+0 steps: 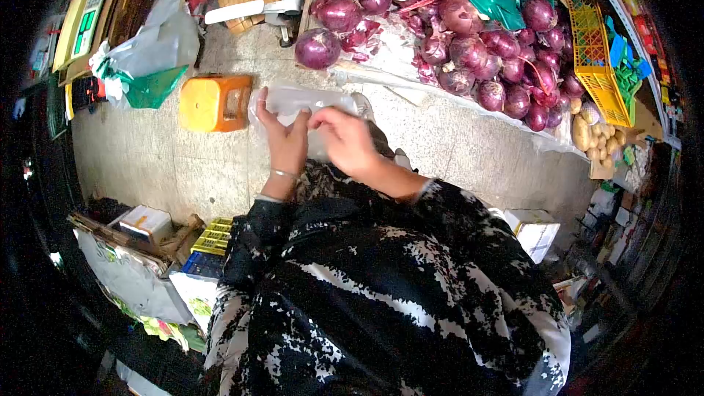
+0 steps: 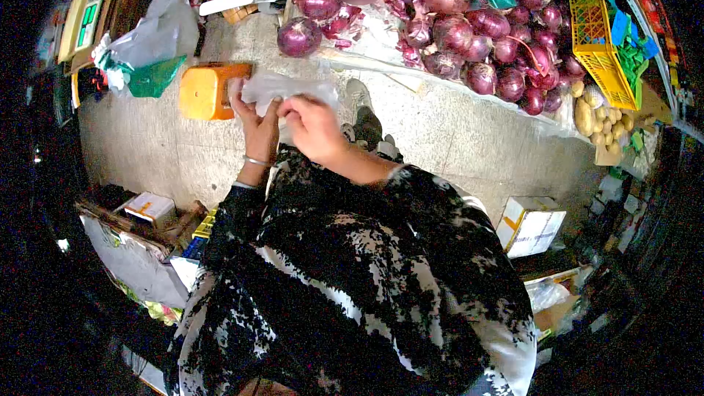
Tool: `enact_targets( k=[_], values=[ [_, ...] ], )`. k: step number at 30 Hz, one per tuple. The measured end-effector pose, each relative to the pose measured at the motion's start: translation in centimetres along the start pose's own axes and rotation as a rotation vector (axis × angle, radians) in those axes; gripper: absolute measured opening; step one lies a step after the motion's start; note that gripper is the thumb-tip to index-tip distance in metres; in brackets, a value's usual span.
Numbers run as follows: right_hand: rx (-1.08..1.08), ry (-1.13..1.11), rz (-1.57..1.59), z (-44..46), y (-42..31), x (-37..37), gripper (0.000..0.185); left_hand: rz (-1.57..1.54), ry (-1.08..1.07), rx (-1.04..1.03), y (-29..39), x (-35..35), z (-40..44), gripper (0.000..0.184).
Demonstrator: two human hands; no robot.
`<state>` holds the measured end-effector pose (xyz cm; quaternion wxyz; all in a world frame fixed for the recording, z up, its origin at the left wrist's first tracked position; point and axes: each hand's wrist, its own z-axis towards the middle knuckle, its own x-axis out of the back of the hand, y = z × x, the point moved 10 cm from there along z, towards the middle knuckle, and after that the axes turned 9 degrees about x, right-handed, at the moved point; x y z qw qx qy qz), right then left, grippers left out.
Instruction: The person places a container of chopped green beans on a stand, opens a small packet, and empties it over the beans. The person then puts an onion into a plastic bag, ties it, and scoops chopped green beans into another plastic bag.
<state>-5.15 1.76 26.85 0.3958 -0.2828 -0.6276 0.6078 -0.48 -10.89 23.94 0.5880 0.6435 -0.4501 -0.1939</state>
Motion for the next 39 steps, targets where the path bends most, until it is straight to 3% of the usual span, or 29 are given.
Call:
enact_targets(
  k=[1, 2, 4, 7, 9, 10, 12, 14, 17, 19, 21, 22, 25, 27, 29, 37, 39],
  values=[
    [-0.198, 0.012, 0.111, -0.7, 4.6, -2.1, 0.011, -0.046, -0.032, -0.016, 2.3, -0.5, -0.6, 0.072],
    [-0.143, 0.075, 0.269, -1.4, 10.6, -4.5, 0.012, -0.089, -0.059, -0.029, 4.1, -0.8, -1.5, 0.070],
    [-0.245, -0.189, 0.240, -1.1, 11.2, -6.7, 0.019, -0.008, -0.091, -0.112, 6.4, -1.2, -3.4, 0.068],
    [-0.228, -0.232, 0.375, -1.3, 12.9, -7.3, 0.020, -0.066, -0.191, -0.205, 8.7, -2.4, -5.6, 0.060],
    [-0.238, -0.219, 0.417, -1.5, 14.1, -6.4, 0.020, -0.045, -0.324, 0.012, 6.6, -3.9, -6.4, 0.057],
    [-0.244, -0.189, 0.424, -1.5, 14.7, -5.9, 0.020, -0.033, -0.275, 0.053, 6.9, -3.8, -6.3, 0.039],
    [-0.260, -0.061, 0.433, -0.9, 16.2, -4.4, 0.021, -0.060, -0.312, 0.110, 6.2, -4.0, -6.4, 0.036],
    [-0.271, 0.169, 0.452, -0.5, 18.1, -1.6, 0.021, -0.074, -0.386, 0.272, 4.4, -4.2, -6.6, 0.024],
    [-0.268, 0.522, 0.537, -2.0, 20.9, 4.8, 0.022, -0.096, -0.520, 0.413, 1.3, -5.0, -7.1, 0.019],
    [-0.249, 0.672, 0.599, -3.5, 22.4, 8.9, 0.022, -0.146, -0.557, 0.468, -0.7, -5.7, -7.2, 0.013],
    [-0.258, 0.720, 0.572, -4.5, 23.6, 11.5, 0.023, -0.311, -0.773, 0.580, -2.3, -8.5, -8.3, 0.012],
    [-0.275, 0.711, 0.546, -4.8, 24.1, 11.9, 0.023, -0.168, -0.834, 0.577, -2.6, -9.3, -8.5, 0.012],
    [-0.319, 0.645, 0.458, -4.5, 25.2, 12.3, 0.024, -0.130, -0.917, 0.595, -3.7, -11.5, -8.2, 0.013],
    [-0.335, 0.595, 0.386, -4.0, 25.8, 12.2, 0.025, -0.117, -0.883, 0.548, -3.9, -12.0, -7.4, 0.016],
    [-0.337, 0.552, 0.294, -3.2, 26.1, 12.3, 0.025, 0.158, -0.846, 0.491, -4.3, -11.7, -6.5, 0.021],
    [-0.199, 0.253, -0.416, 2.2, 22.3, 9.0, 0.027, 0.073, -0.717, 0.463, -4.7, -10.9, -4.2, 0.024],
    [-0.178, 0.174, -0.576, 3.6, 21.9, 7.3, 0.028, 0.260, -0.656, 0.405, -3.6, -10.6, -2.9, 0.022]
  ],
)
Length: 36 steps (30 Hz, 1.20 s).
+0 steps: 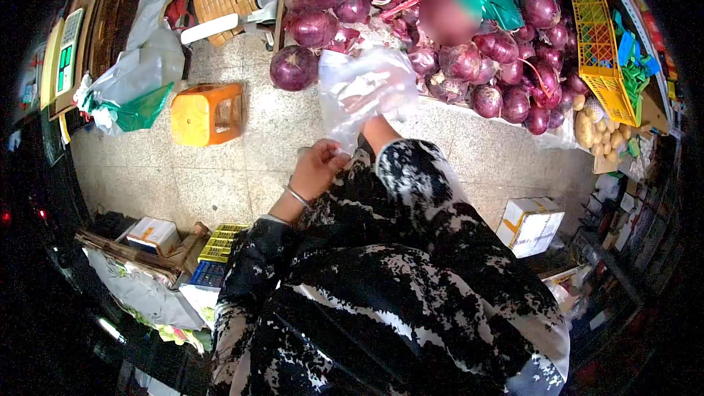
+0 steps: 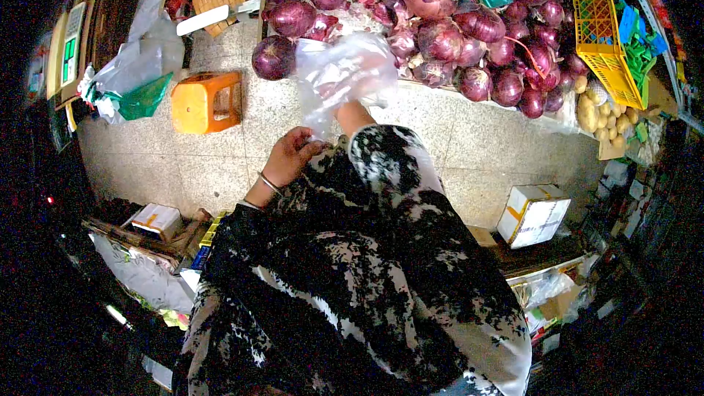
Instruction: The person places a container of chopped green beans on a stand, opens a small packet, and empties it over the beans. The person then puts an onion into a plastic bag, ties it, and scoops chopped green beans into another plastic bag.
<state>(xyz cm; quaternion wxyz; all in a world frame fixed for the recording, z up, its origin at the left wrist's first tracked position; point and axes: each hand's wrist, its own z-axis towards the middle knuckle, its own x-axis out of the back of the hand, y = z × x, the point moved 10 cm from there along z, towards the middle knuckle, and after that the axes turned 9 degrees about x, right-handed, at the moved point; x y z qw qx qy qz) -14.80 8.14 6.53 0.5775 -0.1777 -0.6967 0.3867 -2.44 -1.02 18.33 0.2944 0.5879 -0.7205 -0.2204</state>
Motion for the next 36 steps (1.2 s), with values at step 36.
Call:
enact_targets(
  k=[36],
  values=[
    [0.540, -1.106, -4.210, 3.7, 6.7, -0.3, 0.037, 0.152, 0.034, -0.076, 0.4, -0.9, 3.9, 0.030]
  ],
)
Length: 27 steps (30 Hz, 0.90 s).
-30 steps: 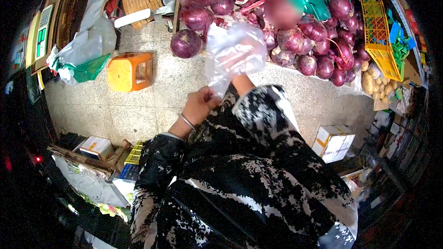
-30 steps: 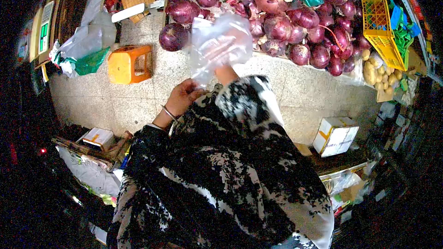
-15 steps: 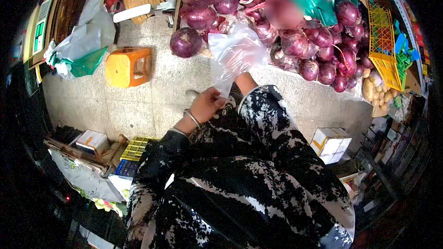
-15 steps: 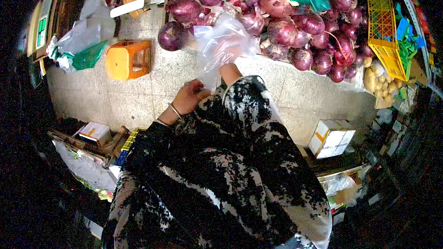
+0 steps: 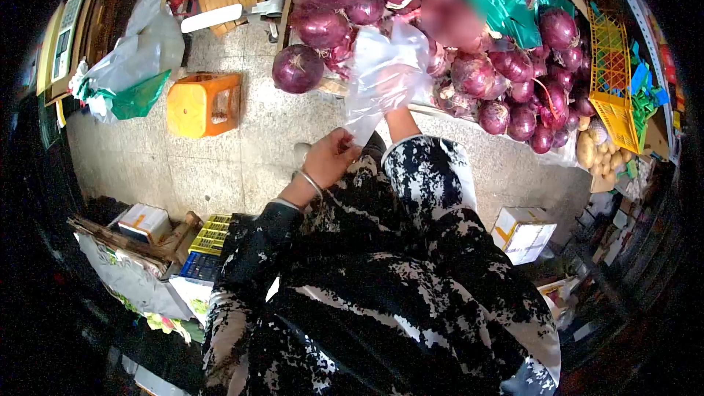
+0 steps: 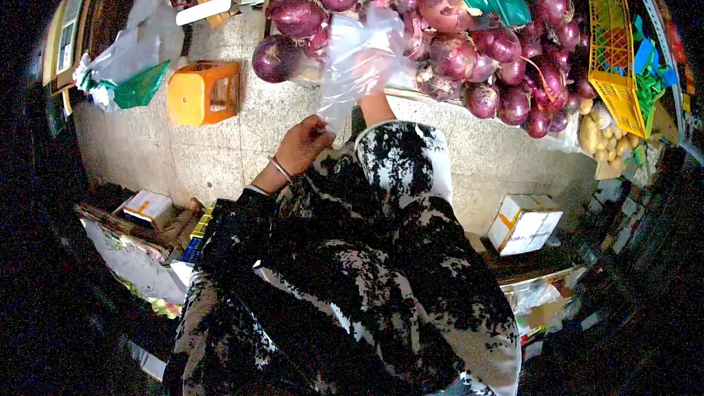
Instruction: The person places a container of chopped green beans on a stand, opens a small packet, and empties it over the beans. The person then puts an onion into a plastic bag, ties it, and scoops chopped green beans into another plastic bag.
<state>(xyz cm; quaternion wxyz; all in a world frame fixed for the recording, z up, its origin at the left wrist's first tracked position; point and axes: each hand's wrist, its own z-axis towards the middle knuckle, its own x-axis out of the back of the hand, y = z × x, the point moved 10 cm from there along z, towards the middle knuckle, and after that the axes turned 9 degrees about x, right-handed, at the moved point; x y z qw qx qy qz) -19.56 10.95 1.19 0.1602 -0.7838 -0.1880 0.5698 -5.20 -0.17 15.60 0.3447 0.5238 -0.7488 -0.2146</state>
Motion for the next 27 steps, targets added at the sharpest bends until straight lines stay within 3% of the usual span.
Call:
enact_targets(
  k=[4, 9, 13, 16, 17, 19, 20, 21, 22, 24, 26, 27],
  values=[
    [0.105, -0.016, -0.357, 0.9, -0.3, -0.9, 0.041, -0.139, -0.050, 0.033, -0.6, 0.2, 0.5, 0.028],
    [0.249, -0.163, -1.232, 1.5, 0.8, -3.3, 0.045, -0.151, 0.077, 0.011, -1.8, 2.6, 0.3, 0.028],
    [0.226, -0.049, -0.796, 1.4, -1.3, -1.3, 0.049, -0.231, 0.077, 0.041, -2.6, 3.4, -0.4, 0.026],
    [0.261, -0.104, -0.802, 4.1, -0.2, -0.4, 0.052, -0.388, 0.093, 0.018, -2.8, 4.0, -0.5, 0.025],
    [0.345, -0.186, -0.955, 5.3, 1.2, 0.3, 0.053, -0.386, 0.092, 0.020, -2.9, 4.1, -0.3, 0.025],
    [0.524, -0.259, -2.341, 3.3, 1.4, -6.3, 0.058, -0.336, 0.181, 0.011, -2.9, 5.2, -0.2, 0.028],
    [0.518, -0.255, -2.338, 2.4, 1.0, -7.9, 0.058, -0.308, 0.223, 0.007, -2.9, 5.6, -0.2, 0.030],
    [0.426, -0.362, -2.380, 1.8, 1.8, -8.6, 0.060, -0.094, 0.412, 0.057, -1.2, 7.6, -1.7, 0.035],
    [0.334, -0.467, -2.415, 1.3, 2.4, -8.6, 0.063, 0.051, 0.645, -0.037, 0.9, 9.4, -3.6, 0.037],
    [0.250, -0.564, -2.448, -0.3, 2.0, -8.6, 0.066, 0.190, 0.820, -0.222, 5.4, 9.9, -6.0, 0.037],
    [0.702, -0.644, -2.140, -3.3, -0.3, -11.4, 0.058, 0.251, 0.541, -0.573, 8.5, 5.4, -6.8, 0.037],
    [0.924, -0.697, -2.073, -4.8, -1.1, -12.2, 0.054, 0.262, 0.273, -0.627, 10.3, 3.0, -6.7, 0.034]
  ],
)
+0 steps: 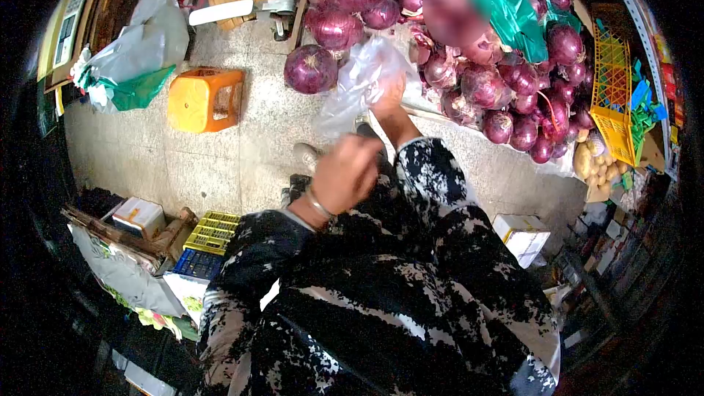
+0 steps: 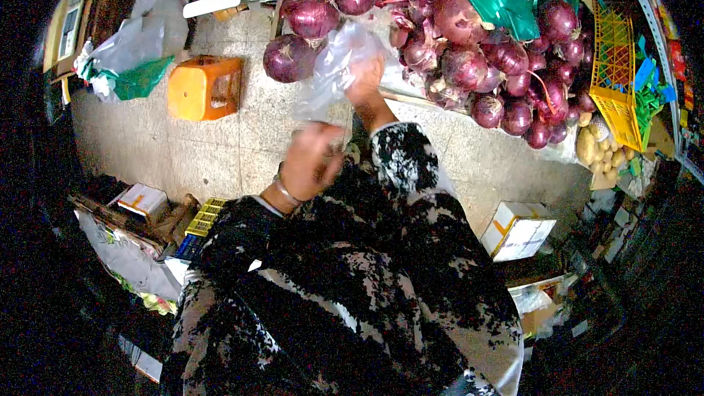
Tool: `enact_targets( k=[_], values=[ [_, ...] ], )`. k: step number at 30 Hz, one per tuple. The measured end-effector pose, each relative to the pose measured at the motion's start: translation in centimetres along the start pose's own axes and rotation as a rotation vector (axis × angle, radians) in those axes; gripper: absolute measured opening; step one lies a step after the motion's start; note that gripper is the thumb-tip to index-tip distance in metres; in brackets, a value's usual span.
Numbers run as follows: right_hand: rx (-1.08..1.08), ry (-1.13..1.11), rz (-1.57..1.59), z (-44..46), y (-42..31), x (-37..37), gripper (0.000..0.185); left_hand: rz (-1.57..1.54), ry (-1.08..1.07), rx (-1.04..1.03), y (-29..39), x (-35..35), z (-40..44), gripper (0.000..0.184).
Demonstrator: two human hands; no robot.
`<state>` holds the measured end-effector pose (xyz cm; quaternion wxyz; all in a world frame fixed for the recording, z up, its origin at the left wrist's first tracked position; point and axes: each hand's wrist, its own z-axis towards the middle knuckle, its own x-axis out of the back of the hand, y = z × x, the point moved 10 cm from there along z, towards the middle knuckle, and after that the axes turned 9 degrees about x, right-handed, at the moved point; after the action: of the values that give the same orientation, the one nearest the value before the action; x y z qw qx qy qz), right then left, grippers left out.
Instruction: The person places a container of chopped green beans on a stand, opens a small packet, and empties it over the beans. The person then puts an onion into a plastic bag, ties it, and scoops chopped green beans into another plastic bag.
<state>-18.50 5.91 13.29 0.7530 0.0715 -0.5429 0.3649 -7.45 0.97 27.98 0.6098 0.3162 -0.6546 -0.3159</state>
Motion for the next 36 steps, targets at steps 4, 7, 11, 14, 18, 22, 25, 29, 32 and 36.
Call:
enact_targets(
  k=[4, 7, 11, 14, 18, 22, 25, 29, 32, 36],
  values=[
    [-0.006, -0.367, -0.035, -0.8, 0.3, -1.5, 0.059, -0.137, -0.174, 0.080, -2.2, -5.4, 2.5, 0.040],
    [-0.067, -0.831, -0.009, -1.4, 1.2, -4.1, 0.063, -0.027, -0.071, 0.134, -4.5, -5.1, 4.2, 0.041],
    [-0.071, -0.590, 0.073, 0.7, 1.2, -5.5, 0.050, 0.265, 0.010, 0.137, -8.2, -5.3, 6.0, 0.045],
    [-0.031, -0.511, 0.073, 1.5, 1.5, -5.1, 0.030, 0.231, 0.034, 0.166, -9.1, -4.2, 7.4, 0.054],
    [-0.098, -0.488, 0.175, -0.1, 2.0, -1.1, 0.011, 0.294, -0.063, 0.304, -10.5, -5.8, 8.1, 0.053],
    [-0.229, -0.344, 0.157, 2.0, 4.0, 1.4, 0.014, 0.302, 0.003, 0.110, -9.5, -6.4, 10.8, 0.051],
    [-0.135, -0.517, 0.161, 4.1, 5.2, -0.9, 0.022, 0.403, -0.166, 0.271, -12.4, -7.4, 13.2, 0.047],
    [-0.074, -0.514, 0.163, 3.4, 5.5, -1.6, 0.023, 0.369, -0.133, 0.289, -14.1, -7.7, 14.3, 0.041],
    [-0.148, -0.658, 0.221, 1.5, 4.9, -1.3, 0.024, 0.490, -0.166, 0.249, -13.5, -7.8, 14.1, 0.041],
    [-0.109, -0.656, 0.222, -0.2, 3.6, -0.2, 0.041, 0.684, -0.207, 0.105, -12.1, -8.0, 13.0, 0.041]
  ],
)
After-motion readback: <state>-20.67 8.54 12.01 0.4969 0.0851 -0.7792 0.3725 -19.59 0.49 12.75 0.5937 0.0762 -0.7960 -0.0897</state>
